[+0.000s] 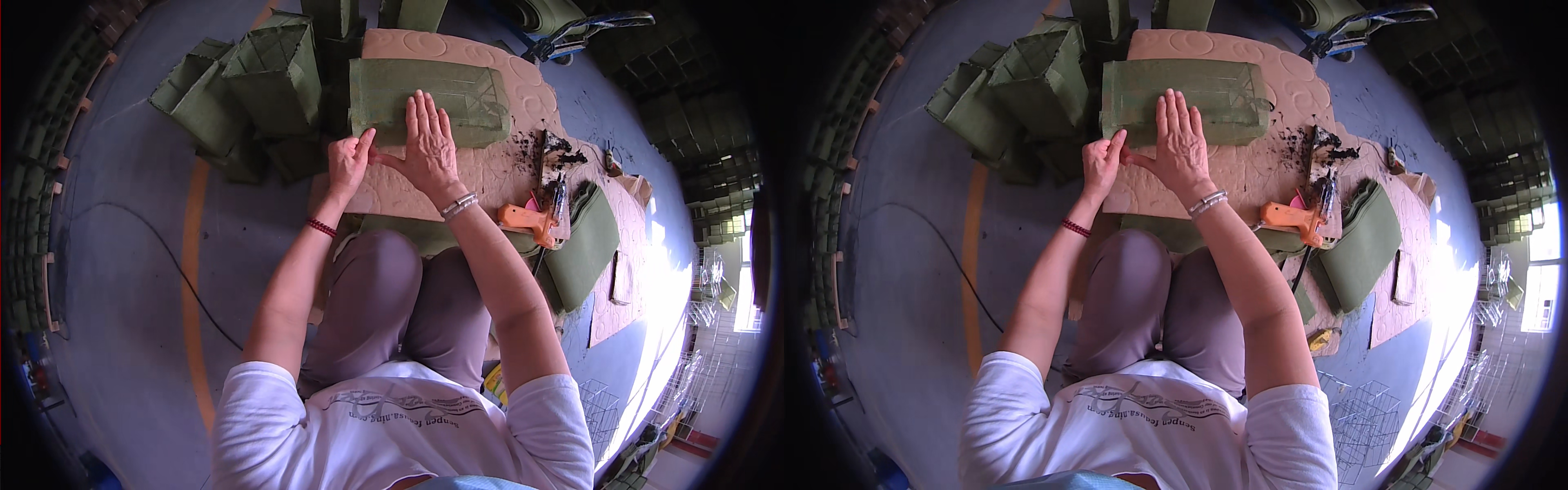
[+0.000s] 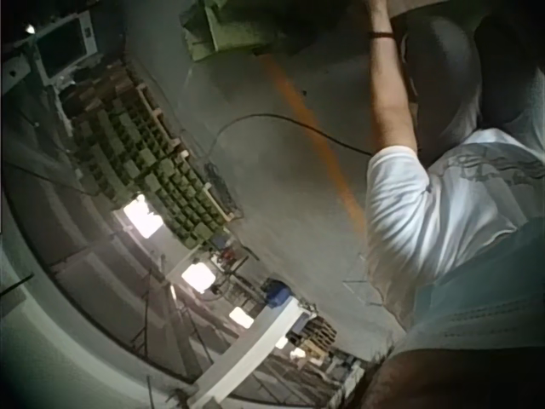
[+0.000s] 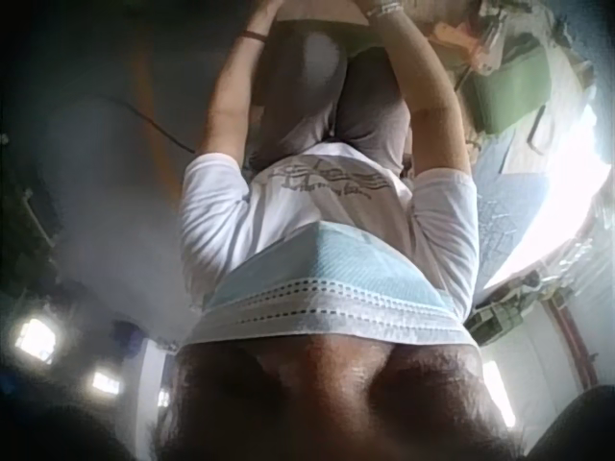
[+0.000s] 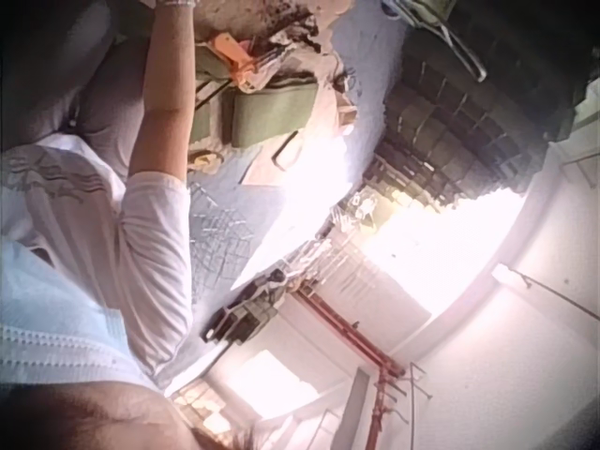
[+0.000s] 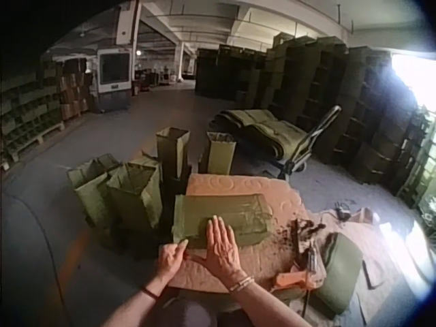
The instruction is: Assemble a green fabric container by gluing its edges to a wire frame.
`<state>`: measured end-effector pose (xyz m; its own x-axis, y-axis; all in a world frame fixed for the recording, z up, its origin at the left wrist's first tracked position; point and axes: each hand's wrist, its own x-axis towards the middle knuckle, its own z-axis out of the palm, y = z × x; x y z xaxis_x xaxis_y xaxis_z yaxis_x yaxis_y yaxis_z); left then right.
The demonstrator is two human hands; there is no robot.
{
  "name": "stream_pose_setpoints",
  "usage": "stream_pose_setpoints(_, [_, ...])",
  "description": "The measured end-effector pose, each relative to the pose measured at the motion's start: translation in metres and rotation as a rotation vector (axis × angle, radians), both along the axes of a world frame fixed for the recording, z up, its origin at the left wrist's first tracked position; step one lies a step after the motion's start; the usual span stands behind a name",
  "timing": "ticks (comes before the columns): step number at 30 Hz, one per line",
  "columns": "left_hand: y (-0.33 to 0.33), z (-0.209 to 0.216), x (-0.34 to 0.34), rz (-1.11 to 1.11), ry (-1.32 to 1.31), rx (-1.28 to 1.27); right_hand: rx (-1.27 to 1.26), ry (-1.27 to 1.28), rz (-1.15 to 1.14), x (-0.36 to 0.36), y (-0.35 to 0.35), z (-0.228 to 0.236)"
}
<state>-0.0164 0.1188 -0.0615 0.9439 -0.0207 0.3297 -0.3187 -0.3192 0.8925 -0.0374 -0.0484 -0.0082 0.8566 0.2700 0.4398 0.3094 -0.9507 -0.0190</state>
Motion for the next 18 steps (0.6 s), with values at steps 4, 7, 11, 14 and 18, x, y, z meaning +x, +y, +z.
stream_pose_setpoints(4, [0.010,0.000,0.009,-0.062,0.038,-0.060,0.036,0.020,-0.014,-0.003,0.008,0.000])
stream_pose_setpoints(7, [0.017,0.002,0.021,-0.194,0.090,-0.170,0.042,-0.006,-0.025,-0.003,0.011,0.002])
stream_pose_setpoints(11, [0.010,0.001,0.016,-0.151,0.088,-0.160,0.036,-0.033,-0.027,-0.003,0.011,-0.001])
stream_pose_setpoints(14, [0.011,-0.007,0.012,-0.103,0.115,-0.167,0.067,-0.029,-0.012,-0.007,0.020,0.001])
stream_pose_setpoints(18, [0.012,-0.001,0.014,-0.178,0.142,-0.236,0.007,-0.039,0.156,0.001,0.028,-0.002])
